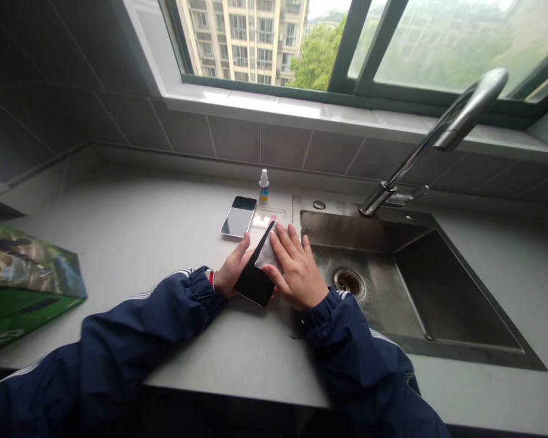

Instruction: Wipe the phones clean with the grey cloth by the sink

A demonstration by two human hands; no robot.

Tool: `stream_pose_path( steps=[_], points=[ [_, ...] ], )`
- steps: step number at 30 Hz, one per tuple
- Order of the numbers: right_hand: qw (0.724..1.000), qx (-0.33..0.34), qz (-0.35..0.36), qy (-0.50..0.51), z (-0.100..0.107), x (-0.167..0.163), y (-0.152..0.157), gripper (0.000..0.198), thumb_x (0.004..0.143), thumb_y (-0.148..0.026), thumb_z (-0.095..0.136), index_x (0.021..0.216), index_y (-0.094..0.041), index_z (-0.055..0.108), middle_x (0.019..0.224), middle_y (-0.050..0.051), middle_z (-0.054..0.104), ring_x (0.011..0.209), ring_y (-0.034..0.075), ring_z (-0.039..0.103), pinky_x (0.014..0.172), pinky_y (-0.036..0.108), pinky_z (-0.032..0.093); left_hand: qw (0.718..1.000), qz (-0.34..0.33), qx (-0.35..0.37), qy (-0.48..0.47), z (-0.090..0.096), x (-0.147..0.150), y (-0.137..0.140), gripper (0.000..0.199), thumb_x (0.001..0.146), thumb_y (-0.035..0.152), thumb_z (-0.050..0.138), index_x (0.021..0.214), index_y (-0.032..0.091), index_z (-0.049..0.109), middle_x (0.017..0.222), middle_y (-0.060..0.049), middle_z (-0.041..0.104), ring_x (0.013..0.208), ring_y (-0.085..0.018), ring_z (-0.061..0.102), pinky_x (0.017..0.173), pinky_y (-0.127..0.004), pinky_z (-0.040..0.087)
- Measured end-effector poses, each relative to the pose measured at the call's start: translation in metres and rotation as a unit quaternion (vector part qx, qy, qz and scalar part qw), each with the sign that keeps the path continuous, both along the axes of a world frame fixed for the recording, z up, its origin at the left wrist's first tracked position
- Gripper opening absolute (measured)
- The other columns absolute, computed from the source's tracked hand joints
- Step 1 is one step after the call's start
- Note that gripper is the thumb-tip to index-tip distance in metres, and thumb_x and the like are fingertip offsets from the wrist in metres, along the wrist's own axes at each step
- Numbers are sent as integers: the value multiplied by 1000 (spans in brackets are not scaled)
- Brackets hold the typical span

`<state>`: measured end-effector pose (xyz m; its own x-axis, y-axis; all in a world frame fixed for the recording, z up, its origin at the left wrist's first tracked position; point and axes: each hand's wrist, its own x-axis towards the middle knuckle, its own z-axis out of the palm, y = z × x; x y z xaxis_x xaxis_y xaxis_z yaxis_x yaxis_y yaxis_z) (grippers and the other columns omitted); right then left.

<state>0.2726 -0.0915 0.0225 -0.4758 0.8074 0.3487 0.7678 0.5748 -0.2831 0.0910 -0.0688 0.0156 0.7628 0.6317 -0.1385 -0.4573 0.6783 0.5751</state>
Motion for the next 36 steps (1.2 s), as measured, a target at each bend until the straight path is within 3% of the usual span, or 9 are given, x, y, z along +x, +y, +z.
stream_pose_path(
  steps=[4, 8, 14, 19, 24, 26, 29, 32, 36],
  points=[
    [999, 2, 40, -26, 1, -5, -2, 68, 103, -54, 35, 161, -24, 16, 165, 11, 24, 154, 33, 18, 121, 66, 11, 997, 71, -11, 5, 2, 3, -2, 76, 101, 61, 13, 152, 12, 41, 117, -17, 72, 105, -27, 71, 94, -37, 52],
    [1000, 13, -18, 3, -1, -3, 0, 65, 104, -51, 34, 161, -27, 15, 165, 10, 24, 154, 32, 17, 120, 67, 12, 998, -42, -1, 49, 1, 2, -3, 88, 94, 73, 11, 151, 16, 45, 98, -16, 75, 85, -31, 74, 82, -46, 56],
    [999, 2, 49, -17, 0, -6, -3, 65, 103, -51, 38, 161, -26, 20, 163, 10, 30, 154, 31, 21, 122, 64, 11, 994, 106, -28, 19, 5, 6, -3, 71, 103, 56, 16, 152, 11, 42, 121, -16, 71, 111, -24, 69, 102, -33, 48],
    [999, 12, -33, 12, -1, -6, -1, 64, 104, -48, 37, 161, -25, 20, 165, 10, 23, 154, 32, 17, 120, 66, 16, 997, -14, -18, 70, 5, 3, -4, 82, 97, 70, 15, 151, 17, 44, 109, -17, 74, 97, -32, 73, 93, -49, 53],
    [999, 0, 53, -12, 2, -12, -6, 64, 103, -50, 41, 159, -25, 25, 162, 10, 32, 154, 32, 21, 121, 66, 12, 990, 140, -20, 19, 6, 11, -4, 66, 104, 53, 22, 149, 10, 47, 131, -17, 66, 127, -24, 60, 114, -33, 37],
    [998, -5, 58, -17, 2, -13, -7, 63, 103, -49, 41, 159, -25, 26, 162, 10, 32, 153, 31, 23, 121, 66, 11, 987, 158, -16, 19, 7, 12, -4, 66, 105, 51, 22, 148, 8, 48, 131, -17, 66, 128, -23, 59, 115, -31, 36],
    [1000, 1, -2, -3, 1, -9, -4, 63, 104, -48, 39, 160, -25, 22, 164, 10, 27, 153, 32, 22, 120, 66, 15, 997, 69, 2, 42, 7, 8, -4, 72, 102, 58, 15, 150, 15, 46, 119, -15, 72, 111, -27, 69, 106, -40, 46],
    [999, 10, -43, 16, -1, -4, 0, 63, 104, -47, 38, 161, -27, 19, 166, 9, 23, 155, 30, 18, 120, 66, 16, 995, -40, 30, 90, 3, 1, -5, 82, 96, 70, 12, 146, 18, 51, 90, -15, 75, 88, -31, 74, 90, -49, 54],
    [998, 15, -51, 24, -1, -4, 1, 64, 104, -47, 39, 161, -28, 15, 166, 7, 21, 155, 29, 15, 121, 64, 16, 985, -80, 63, 136, -7, -4, -3, 97, 88, 82, 12, 129, 12, 66, 68, -14, 70, 83, -33, 74, 87, -48, 56]
  ],
)
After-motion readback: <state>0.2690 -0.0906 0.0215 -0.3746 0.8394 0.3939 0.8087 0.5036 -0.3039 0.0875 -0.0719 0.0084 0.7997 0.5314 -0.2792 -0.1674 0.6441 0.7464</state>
